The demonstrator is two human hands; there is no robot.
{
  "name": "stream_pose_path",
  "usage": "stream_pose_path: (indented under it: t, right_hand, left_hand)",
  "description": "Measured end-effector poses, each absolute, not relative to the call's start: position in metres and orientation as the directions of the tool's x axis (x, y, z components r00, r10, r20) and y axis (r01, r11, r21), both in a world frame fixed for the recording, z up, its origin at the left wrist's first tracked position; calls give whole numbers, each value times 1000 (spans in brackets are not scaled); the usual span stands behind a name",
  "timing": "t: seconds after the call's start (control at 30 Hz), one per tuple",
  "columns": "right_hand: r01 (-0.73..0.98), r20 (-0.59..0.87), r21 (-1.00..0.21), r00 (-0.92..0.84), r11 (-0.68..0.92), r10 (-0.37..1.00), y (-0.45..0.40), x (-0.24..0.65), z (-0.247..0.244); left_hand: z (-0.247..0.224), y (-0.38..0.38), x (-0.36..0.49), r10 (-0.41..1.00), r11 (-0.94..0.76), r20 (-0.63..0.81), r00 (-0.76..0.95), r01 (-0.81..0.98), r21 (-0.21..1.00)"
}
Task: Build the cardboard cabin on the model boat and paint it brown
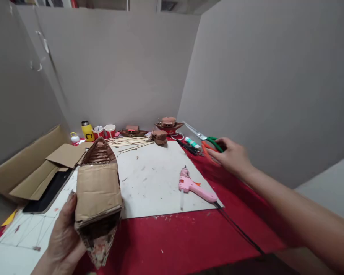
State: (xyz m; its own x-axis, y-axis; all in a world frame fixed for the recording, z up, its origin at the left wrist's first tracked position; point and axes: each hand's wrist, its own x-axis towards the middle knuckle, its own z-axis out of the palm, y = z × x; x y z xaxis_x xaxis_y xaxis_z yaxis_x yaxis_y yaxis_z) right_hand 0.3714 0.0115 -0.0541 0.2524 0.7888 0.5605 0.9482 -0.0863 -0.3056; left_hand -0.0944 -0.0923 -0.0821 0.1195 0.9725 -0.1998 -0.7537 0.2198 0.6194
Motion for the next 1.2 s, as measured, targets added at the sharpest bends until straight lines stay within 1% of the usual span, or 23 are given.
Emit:
stream_pose_path:
  t: [0.1, 0.2, 0.3, 0.4, 0.47, 0.53, 0.67, 0.87, 0.93, 1.07, 1.2]
  right_hand:
    - [928, 703, -364, 219, 78, 676, -10, 353, -62]
    - [896, 788, -343, 111, 281, 606, -30, 333, -69]
    - [814, 809, -254, -117, 522, 576, -45, 313, -71]
    - [626, 797, -100, -414, 773, 439, -56, 291, -64]
    - [505, 766, -43, -537, 862, 353, -62, 275, -58]
    - [455, 727, -46, -595, 889, 343, -66, 262, -52]
    - [463, 653, -8, -669, 887, 355, -61, 246, -49]
    - [477, 613, 15, -699, 879, 369, -49, 231, -47]
    - [495, 604, 14, -697, 869, 387, -48, 227, -45]
    - [510, 580, 6, -702, 860, 412, -49, 225, -43]
    - [494, 597, 30, -706, 869, 381, -49, 224, -42]
  left_hand:
    - [-71, -102, -92, 970, 241, -180, 161, -707, 665]
    - [-64, -112, -86, 982, 177, -86, 168, -664, 726]
    - [-69, -117, -87, 977, 106, 47, 208, -663, 741]
    - [-72, -116, -90, 940, 70, 173, 293, -665, 744]
    - [-68, -113, -89, 915, 67, 224, 335, -674, 735]
    - [-61, -109, -85, 902, 97, 236, 361, -702, 706]
    - [-49, -101, -76, 871, 195, 228, 436, -731, 654]
    - [-47, -96, -73, 852, 231, 237, 467, -741, 630]
    - [-46, -97, -71, 854, 221, 248, 458, -750, 624]
    - [-45, -100, -67, 894, 167, 245, 375, -787, 594]
    - [-44, -100, -66, 926, 155, 202, 320, -807, 570]
